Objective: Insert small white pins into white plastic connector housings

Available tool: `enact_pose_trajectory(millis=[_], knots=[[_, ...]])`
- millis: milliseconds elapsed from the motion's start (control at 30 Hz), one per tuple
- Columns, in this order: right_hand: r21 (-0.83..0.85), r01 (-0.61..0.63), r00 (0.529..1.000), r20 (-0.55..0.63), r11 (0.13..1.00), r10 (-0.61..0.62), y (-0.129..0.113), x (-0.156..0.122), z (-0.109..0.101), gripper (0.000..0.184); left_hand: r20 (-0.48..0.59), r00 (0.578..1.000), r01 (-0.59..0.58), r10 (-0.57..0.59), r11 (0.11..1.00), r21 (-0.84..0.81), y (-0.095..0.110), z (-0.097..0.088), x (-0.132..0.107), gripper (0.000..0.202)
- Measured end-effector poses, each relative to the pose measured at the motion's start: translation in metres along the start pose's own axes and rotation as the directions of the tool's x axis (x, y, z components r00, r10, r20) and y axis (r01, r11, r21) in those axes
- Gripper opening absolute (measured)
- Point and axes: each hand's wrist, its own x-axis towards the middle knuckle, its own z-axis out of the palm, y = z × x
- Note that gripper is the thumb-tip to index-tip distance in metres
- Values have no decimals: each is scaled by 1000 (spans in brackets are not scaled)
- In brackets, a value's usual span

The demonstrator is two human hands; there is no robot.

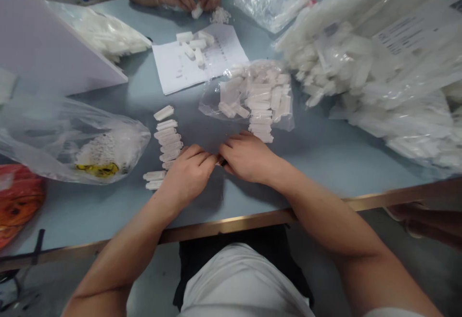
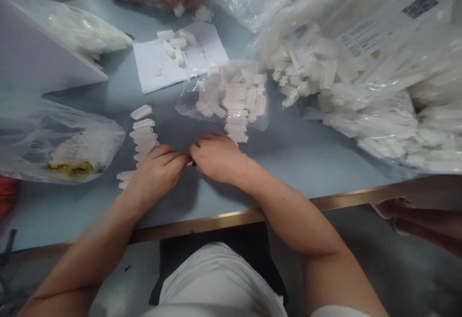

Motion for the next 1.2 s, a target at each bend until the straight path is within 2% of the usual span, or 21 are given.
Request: enact_pose_trajectory(millis=[200, 333, 467, 600, 700, 800, 933, 1033, 1200], knots=[[-4, -5, 1000, 12, 1000, 5, 0, 0, 1, 15, 101, 995, 29, -27, 999, -15, -6, -5, -7, 23], [-8, -12, 999, 30, 1000, 12, -1, 0, -1, 16, 6, 989, 150, -150, 985, -88, -11, 0, -10, 24], [-18, -22, 999, 38, 1000, 22, -1, 0, -2, 16, -45, 962, 265, -268, 962, -62, -23, -1, -15, 24], [-12, -22, 999, 47, 1000, 23, -1, 1, -3, 15, 69, 952, 300, -297, 953, -34, -38, -7, -23, 22], [-13, -30, 998, 54, 999, 31, -1, 1, -3, 14, 198, 949, 258, -247, 966, -32, -44, -11, -26, 18], [-18, -30, 998, 50, 999, 31, -1, 1, -2, 14, 290, 939, 197, -185, 980, -12, -39, -13, -25, 17], [-26, -23, 999, 34, 999, 24, 0, 1, 0, 14, 352, 915, 185, -196, 981, 64, -25, -14, -17, 14], [-31, -16, 1000, 22, 999, 17, 0, 0, 1, 13, 328, 919, 201, -219, 976, 90, -21, -13, -14, 11], [-30, -9, 1000, 6, 999, 9, 0, 0, 2, 13, 163, 947, 287, -277, 957, -38, -24, -10, -15, 10]])
